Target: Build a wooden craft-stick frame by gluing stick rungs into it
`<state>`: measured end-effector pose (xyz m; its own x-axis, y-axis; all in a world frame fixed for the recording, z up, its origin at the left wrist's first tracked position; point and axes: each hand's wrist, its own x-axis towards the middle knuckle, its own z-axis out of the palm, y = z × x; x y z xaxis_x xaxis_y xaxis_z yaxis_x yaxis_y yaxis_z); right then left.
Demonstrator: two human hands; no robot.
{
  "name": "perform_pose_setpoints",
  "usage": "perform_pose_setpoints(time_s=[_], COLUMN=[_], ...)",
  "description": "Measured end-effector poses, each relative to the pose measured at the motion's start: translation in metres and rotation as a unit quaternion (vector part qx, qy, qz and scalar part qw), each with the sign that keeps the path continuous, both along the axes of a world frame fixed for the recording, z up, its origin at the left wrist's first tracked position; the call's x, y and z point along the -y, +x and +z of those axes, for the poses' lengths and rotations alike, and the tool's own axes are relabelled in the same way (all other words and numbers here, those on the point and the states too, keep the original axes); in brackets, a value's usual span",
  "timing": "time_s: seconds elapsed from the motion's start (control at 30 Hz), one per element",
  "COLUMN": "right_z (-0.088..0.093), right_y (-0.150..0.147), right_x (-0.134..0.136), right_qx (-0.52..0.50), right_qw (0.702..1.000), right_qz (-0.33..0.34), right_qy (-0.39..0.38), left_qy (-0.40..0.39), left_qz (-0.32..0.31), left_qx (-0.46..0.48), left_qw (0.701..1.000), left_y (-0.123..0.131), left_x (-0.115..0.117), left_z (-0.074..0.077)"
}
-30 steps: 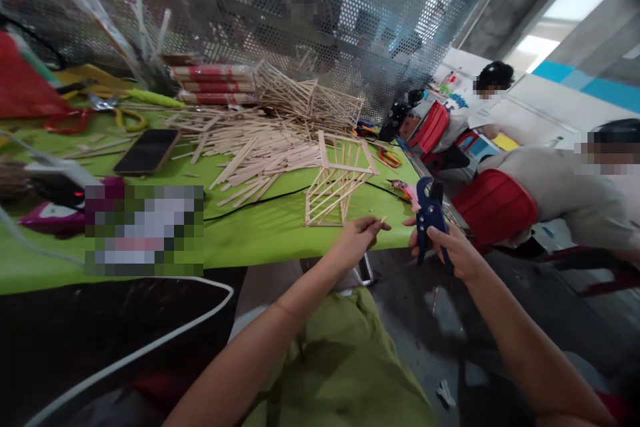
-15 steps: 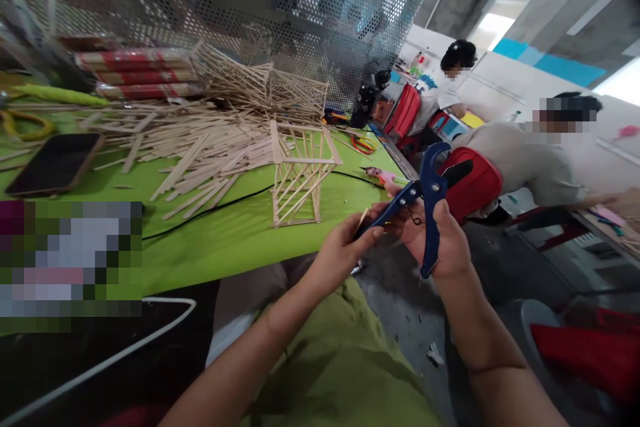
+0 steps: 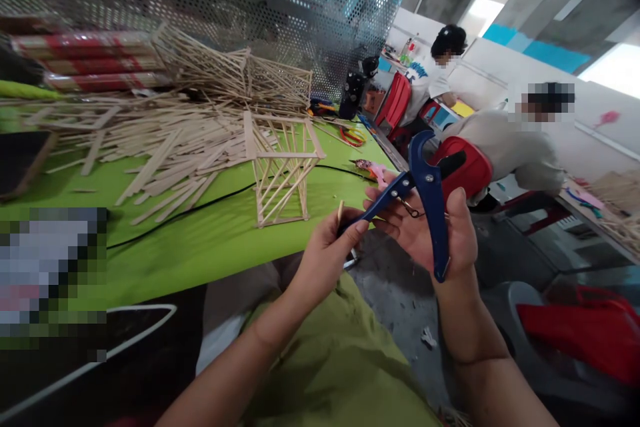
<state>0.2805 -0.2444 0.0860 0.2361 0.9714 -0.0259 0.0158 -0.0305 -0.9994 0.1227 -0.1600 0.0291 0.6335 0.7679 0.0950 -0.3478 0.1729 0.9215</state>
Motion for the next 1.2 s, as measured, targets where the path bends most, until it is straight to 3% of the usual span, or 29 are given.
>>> perform_pose_setpoints(time_s=[0.43, 0.6, 0.97, 1.2], right_z=[-0.005, -0.008, -0.006, -0.006], right_y=[0.007, 0.008, 0.006, 0.009], right_x=[0.007, 0.010, 0.012, 0.013], right_qx=[-0.080, -0.078, -0.174, -0.142], right_qw=[0.997, 0.996, 0.983, 0.988], right_qz=[-0.008, 0.021, 0.041, 0.037], right_qy=[0.020, 0.037, 0.047, 0.051], left_qy=[-0.065, -0.091, -0.099, -0.123], left_qz=[0.007, -0.005, -0.007, 0.012], left_qx=[0.051, 0.051, 0.071, 0.071], left_qw=[0.997, 0.995, 0.993, 0.990], left_y=[0.004, 0.004, 0.006, 0.009], left_x=[0.004, 0.004, 0.005, 0.004], left_z=[-0.003, -0.005, -0.008, -0.008])
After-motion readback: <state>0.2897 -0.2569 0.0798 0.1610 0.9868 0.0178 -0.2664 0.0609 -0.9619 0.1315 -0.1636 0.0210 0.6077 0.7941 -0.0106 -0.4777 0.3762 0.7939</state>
